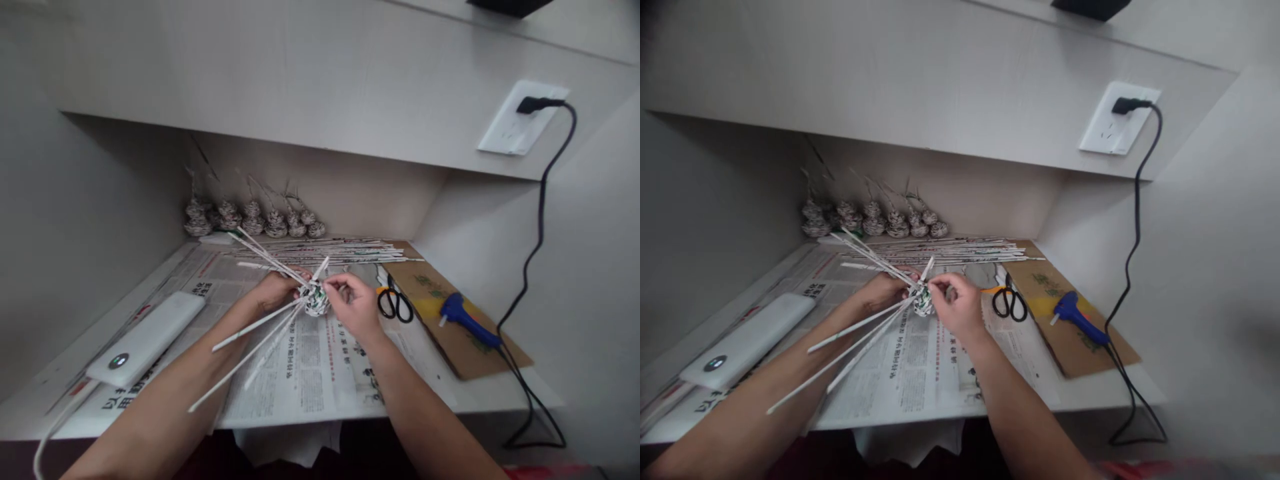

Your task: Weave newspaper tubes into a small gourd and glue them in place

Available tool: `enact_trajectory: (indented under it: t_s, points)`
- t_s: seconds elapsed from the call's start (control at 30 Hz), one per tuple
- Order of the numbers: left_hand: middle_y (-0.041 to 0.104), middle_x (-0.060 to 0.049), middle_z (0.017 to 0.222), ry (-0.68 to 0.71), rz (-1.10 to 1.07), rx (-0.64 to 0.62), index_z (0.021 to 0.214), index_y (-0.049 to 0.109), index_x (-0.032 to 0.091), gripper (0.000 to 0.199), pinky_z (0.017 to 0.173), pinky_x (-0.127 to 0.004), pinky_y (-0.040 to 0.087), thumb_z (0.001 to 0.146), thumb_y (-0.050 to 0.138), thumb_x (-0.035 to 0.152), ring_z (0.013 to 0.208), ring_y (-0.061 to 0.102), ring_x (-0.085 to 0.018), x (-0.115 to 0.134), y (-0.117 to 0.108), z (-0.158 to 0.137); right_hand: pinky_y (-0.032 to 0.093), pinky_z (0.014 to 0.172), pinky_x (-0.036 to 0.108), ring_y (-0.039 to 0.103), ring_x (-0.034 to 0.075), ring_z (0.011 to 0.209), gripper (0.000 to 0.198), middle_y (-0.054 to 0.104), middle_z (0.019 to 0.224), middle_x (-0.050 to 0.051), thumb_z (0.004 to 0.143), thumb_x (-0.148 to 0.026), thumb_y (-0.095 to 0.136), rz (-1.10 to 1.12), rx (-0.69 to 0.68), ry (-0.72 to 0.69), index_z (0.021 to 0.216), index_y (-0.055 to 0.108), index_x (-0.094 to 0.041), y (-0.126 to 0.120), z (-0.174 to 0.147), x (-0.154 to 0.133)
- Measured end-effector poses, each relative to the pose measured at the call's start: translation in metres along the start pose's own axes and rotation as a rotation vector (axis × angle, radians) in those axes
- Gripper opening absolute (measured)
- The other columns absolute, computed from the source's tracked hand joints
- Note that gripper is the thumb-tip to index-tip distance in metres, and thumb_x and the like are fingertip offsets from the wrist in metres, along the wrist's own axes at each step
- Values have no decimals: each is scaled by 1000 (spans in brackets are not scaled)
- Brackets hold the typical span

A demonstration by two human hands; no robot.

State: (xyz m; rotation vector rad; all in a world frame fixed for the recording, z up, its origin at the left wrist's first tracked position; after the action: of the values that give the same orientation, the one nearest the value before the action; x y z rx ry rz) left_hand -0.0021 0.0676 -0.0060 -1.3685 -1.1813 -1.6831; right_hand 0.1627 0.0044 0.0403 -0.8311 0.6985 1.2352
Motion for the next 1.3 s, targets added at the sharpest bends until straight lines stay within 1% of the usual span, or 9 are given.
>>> enact_trajectory:
  t_s: [0.13,0.2,0.43,0.63,0.83,0.93,1.0,1.13,1.3]
  points:
    - [61,1,58,-17,-117,45,74,67,11,35,40,-18,32,54,85,33,45,45,-5,1,-10,1,37,44,20,53,13,63,20,55,68,0,77,-39,65,864,19,506,81,62,-19,-20,6,16]
    - [59,2,57,-19,-133,29,73,66,11,36,39,-17,31,53,85,34,43,43,-5,3,-11,0,40,45,18,53,11,65,18,56,71,0,79,-37,63,1138,28,580,84,62,-19,-35,0,16]
    - [59,0,58,-23,-119,-62,67,66,10,40,37,-17,29,46,87,37,42,42,-5,8,-4,-5,48,52,18,55,10,67,22,58,76,0,85,-43,57,1252,43,686,85,62,-21,-59,-63,31]
    - [58,1,57,-36,-49,-54,70,68,12,30,38,-16,28,54,84,31,43,40,-5,3,-10,-4,47,56,24,58,13,67,28,60,75,2,84,-47,59,707,-67,719,83,62,-19,-95,-102,33]
    - [58,0,57,-56,-18,-100,68,69,13,27,38,-18,28,53,85,30,44,40,-5,2,-10,-4,42,93,43,59,28,100,25,67,103,15,81,-29,57,-987,31,230,99,66,-15,-213,-68,15]
    - [59,0,56,-55,-26,-124,67,68,13,30,38,-18,28,52,85,32,43,42,-6,4,-8,-7,43,89,45,62,33,97,39,67,105,22,78,-16,52,-1493,-51,360,115,61,-6,-249,-59,35]
    - [59,0,56,-53,-40,-132,67,68,12,32,37,-18,27,51,85,33,42,42,-6,6,-8,-8,46,80,43,65,33,88,43,68,99,23,79,-15,47,-1607,-93,461,120,58,-5,-260,-58,50]
    - [59,0,54,-47,-34,-175,68,68,11,35,35,-18,26,51,85,37,39,40,-5,6,-11,-7,46,77,40,65,33,88,48,68,98,24,79,-13,45,-1630,-80,387,124,54,-1,-252,-55,54]
    - [59,0,56,-28,-1,-221,70,68,10,34,37,-19,28,55,83,36,41,42,-5,8,-10,-8,48,66,35,64,27,76,40,70,85,13,84,-38,50,-1126,67,440,112,64,-12,-212,-64,14]
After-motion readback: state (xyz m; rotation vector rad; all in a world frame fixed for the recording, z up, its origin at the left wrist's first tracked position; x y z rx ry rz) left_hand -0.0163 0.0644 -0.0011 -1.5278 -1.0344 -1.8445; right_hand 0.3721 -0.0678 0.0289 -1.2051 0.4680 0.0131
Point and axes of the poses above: each hand's wrist, its own z-axis towards the middle knuckle, its own y-axis out of the palm, x = y × z, the point moved 5 cm from there along z, towards the middle knuckle
